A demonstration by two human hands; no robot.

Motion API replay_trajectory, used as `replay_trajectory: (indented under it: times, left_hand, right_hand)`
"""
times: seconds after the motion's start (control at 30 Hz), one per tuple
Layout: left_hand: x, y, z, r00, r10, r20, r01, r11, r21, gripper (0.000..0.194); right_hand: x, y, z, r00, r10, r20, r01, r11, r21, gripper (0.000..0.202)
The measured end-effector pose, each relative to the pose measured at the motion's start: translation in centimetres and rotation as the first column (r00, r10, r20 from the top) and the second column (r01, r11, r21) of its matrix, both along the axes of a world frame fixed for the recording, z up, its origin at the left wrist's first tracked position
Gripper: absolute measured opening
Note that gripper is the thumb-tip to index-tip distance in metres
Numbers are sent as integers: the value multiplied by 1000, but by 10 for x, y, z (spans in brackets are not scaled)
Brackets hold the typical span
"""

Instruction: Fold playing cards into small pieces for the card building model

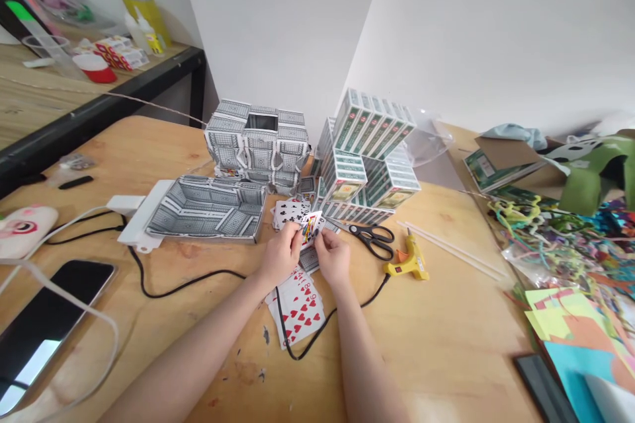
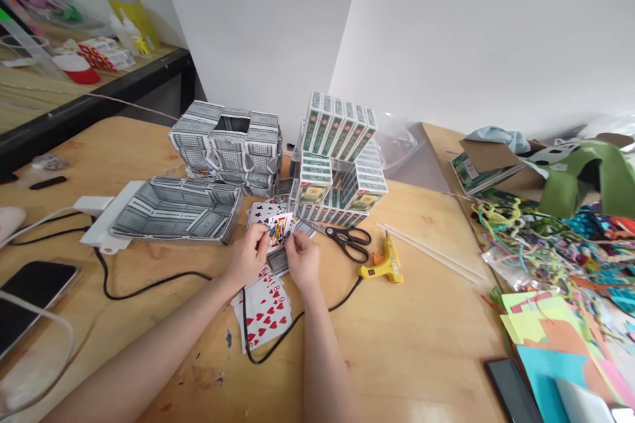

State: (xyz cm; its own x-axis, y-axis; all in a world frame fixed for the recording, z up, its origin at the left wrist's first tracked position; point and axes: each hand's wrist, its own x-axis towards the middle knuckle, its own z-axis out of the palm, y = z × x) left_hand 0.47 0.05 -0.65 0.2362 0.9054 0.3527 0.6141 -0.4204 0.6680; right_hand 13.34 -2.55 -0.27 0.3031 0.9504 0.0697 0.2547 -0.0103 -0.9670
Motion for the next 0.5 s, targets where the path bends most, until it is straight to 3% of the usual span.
replay_trajectory:
  times: [0.13,0.2,0.27,0.37,0.5]
  left_hand:
    - [2,-2,-2,997,-76,-32,77,997,4,12]
    - [3,-2,-2,995,-88,-43,89,996,24,13]
    - [3,-2,-2,998,-60,-32,61,998,34,13]
    - [2,-1,-1,1000,5,5,-6,999,47,11]
    - [0,1,1,999,36,27,-38,997,70,10]
  right_hand:
    - [-9,-2,-2,939,-149,309,150,988,21,31]
    - [-13,-2,-2,914,-203,352,210,978,18,31]
    - [-13,-1,-1,937,-201,285,209,978,2,28]
    - [-10,1,0,995,-96,-23,95,995,-24,22]
    - [-4,4,-3,969,-3,-249,-4,1000,-26,23]
